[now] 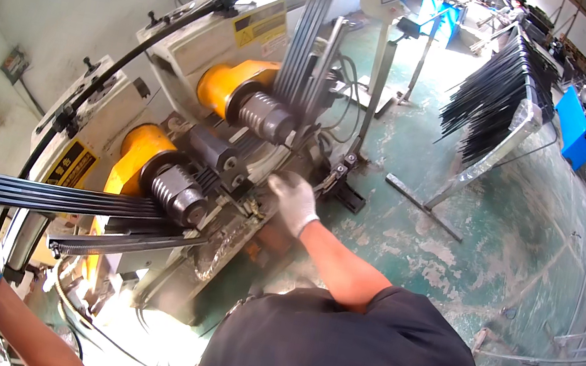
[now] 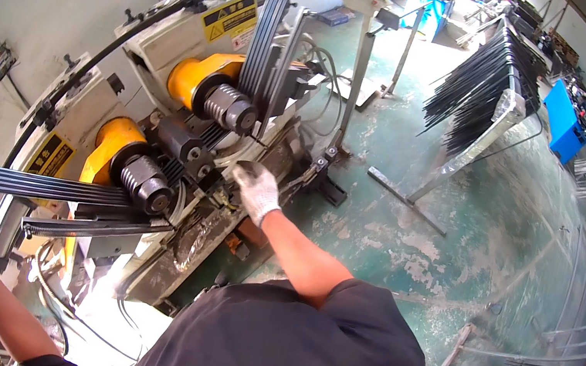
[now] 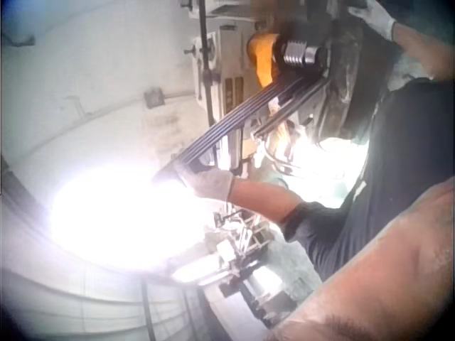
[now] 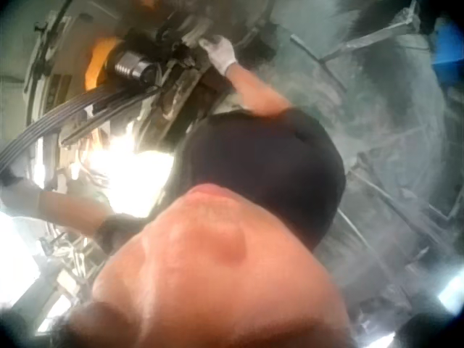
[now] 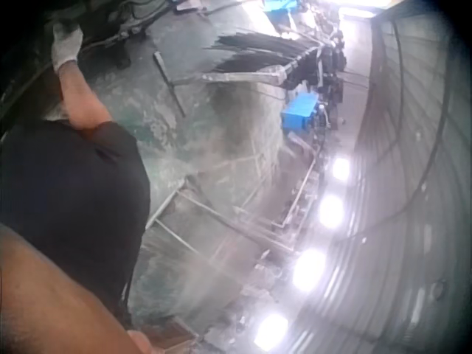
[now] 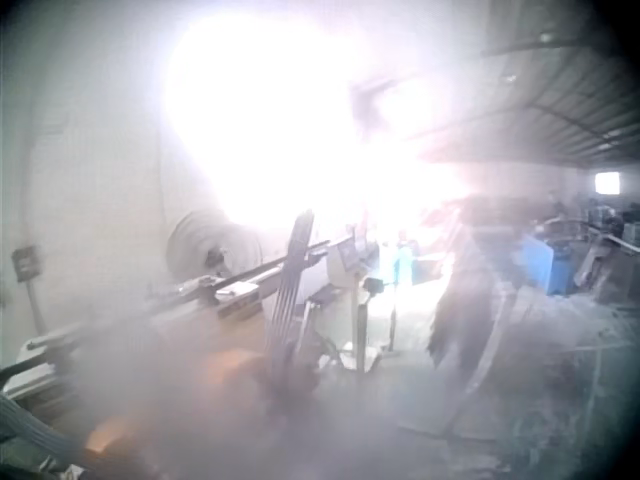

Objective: The person repeatedly picks up bundles of long black metal rods from a rack and feeds them into a machine with yellow rollers. The rods are processed by the machine and then placed into a collection area. This cycle is repeated continuously throughout the clip.

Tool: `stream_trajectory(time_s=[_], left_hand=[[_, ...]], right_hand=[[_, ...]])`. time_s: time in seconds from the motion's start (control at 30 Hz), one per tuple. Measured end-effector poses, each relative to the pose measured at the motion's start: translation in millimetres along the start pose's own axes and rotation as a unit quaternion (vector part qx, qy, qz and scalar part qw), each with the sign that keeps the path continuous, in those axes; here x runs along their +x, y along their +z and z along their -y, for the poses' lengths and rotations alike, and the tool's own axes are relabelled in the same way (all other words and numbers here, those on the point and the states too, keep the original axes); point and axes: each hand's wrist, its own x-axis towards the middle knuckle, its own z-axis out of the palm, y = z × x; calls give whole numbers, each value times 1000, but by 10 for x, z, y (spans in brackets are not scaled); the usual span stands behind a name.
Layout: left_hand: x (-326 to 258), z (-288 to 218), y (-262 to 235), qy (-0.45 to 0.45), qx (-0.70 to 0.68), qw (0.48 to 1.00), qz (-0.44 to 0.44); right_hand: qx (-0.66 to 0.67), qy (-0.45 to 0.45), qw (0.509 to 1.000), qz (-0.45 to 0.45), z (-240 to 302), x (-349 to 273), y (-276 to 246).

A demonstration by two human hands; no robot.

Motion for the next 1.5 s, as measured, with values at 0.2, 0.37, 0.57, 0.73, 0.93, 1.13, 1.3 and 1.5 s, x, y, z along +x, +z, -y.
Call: stream_trajectory(time_s=[0.2, 0.37, 0.57, 0.73, 0.93, 1.13, 1.3, 1.5], left_hand=[[312, -301, 914, 240, 256, 925, 143], [130, -596, 1952, 18, -107, 972, 206], [-29, -784, 2435, -51, -96, 981, 160], [-13, -658, 2494, -37, -80, 988, 130], [-11, -574, 2562, -17, -73, 992, 104], [-35, -568, 2581, -20, -92, 991, 91], [-7, -518, 2585, -25, -106, 990, 92], [-15, -498, 2580, -22, -100, 991, 89]], right_hand=[[211, 82, 973, 46, 276, 431, 368], [221, 106, 968, 62, 354, 713, 576], [263, 89, 960, 44, 334, 936, 770], [340, 96, 934, 56, 338, 935, 812], [343, 80, 934, 64, 366, 899, 791], [350, 61, 932, 68, 351, 887, 796], [332, 56, 940, 53, 353, 877, 809], [333, 88, 936, 69, 340, 892, 803]])
